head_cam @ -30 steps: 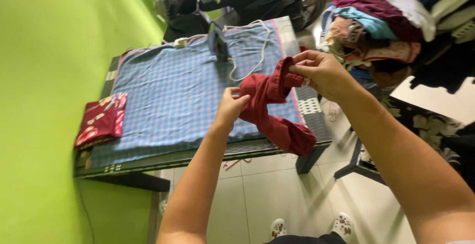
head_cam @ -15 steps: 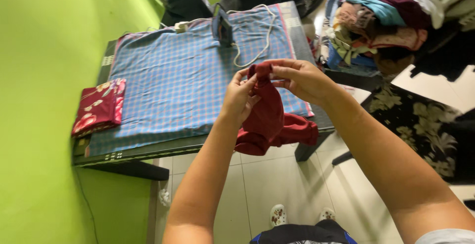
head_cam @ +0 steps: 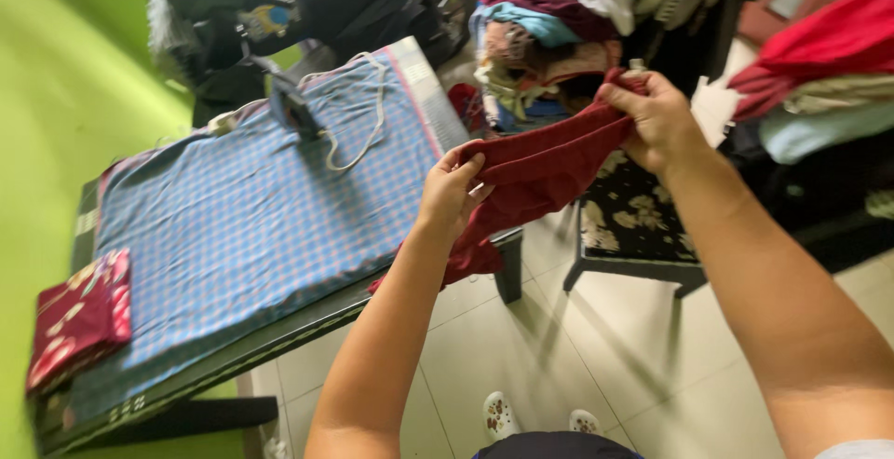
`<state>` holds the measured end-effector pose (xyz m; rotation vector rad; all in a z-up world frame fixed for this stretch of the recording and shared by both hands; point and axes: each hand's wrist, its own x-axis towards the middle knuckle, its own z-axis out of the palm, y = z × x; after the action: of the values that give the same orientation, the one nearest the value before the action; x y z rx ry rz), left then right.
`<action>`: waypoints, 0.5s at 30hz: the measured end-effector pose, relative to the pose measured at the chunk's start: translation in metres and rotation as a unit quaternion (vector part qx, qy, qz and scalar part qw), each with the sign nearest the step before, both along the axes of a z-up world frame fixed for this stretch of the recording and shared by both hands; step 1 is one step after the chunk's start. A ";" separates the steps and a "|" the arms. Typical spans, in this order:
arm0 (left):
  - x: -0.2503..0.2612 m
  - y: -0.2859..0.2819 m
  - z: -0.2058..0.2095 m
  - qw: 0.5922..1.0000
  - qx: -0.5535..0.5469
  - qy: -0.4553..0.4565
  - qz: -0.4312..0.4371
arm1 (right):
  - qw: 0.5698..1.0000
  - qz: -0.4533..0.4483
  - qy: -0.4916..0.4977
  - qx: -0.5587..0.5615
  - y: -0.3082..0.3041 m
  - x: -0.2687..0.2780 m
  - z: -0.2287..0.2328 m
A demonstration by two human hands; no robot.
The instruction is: The person irons and folds a floral-patterned cloth and a pair of red shorts on a checkered ironing board. The person uses an electric iron to smooth the fabric, folds the items neatly, and places them on a nearby chair.
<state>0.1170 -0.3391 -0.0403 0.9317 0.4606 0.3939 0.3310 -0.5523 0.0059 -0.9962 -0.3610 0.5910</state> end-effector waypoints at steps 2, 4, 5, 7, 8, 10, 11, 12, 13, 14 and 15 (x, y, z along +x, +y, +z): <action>0.025 -0.026 -0.007 1.000 0.000 0.017 -0.017 | 0.998 0.008 0.019 -0.056 -0.054 0.020 0.009; 0.050 -0.050 -0.010 0.999 0.005 0.035 -0.024 | 0.994 0.041 0.001 -0.102 -0.109 0.035 0.021; 0.061 -0.062 -0.008 0.999 0.009 0.044 -0.022 | 0.990 0.068 -0.028 -0.121 -0.135 0.039 0.030; 0.082 -0.082 0.002 0.998 0.042 0.049 -0.018 | 0.975 0.100 -0.083 -0.179 -0.179 0.044 0.047; 0.091 -0.088 0.012 0.996 0.070 0.045 -0.014 | 0.965 0.103 -0.108 -0.217 -0.198 0.048 0.054; 0.110 -0.099 0.035 0.994 0.110 -0.008 -0.007 | 0.950 0.065 -0.137 -0.274 -0.225 0.052 0.061; 0.119 -0.104 0.048 0.991 0.119 -0.058 -0.004 | 0.945 0.023 -0.142 -0.293 -0.237 0.054 0.063; 0.127 -0.110 0.060 0.979 0.188 -0.081 0.012 | 0.939 -0.020 -0.146 -0.312 -0.247 0.057 0.063; 0.134 -0.115 0.072 0.961 0.256 -0.104 0.031 | 0.924 -0.079 -0.165 -0.335 -0.253 0.061 0.062; 0.137 -0.121 0.082 0.937 0.322 -0.127 0.050 | 0.906 -0.138 -0.182 -0.356 -0.256 0.064 0.058; 0.136 -0.125 0.090 0.912 0.394 -0.094 0.061 | 0.883 -0.195 -0.200 -0.376 -0.259 0.065 0.054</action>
<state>0.2529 -0.4645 0.0495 1.6338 0.1676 0.8075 0.3963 -0.8112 0.0599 -1.9042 -0.2785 0.1296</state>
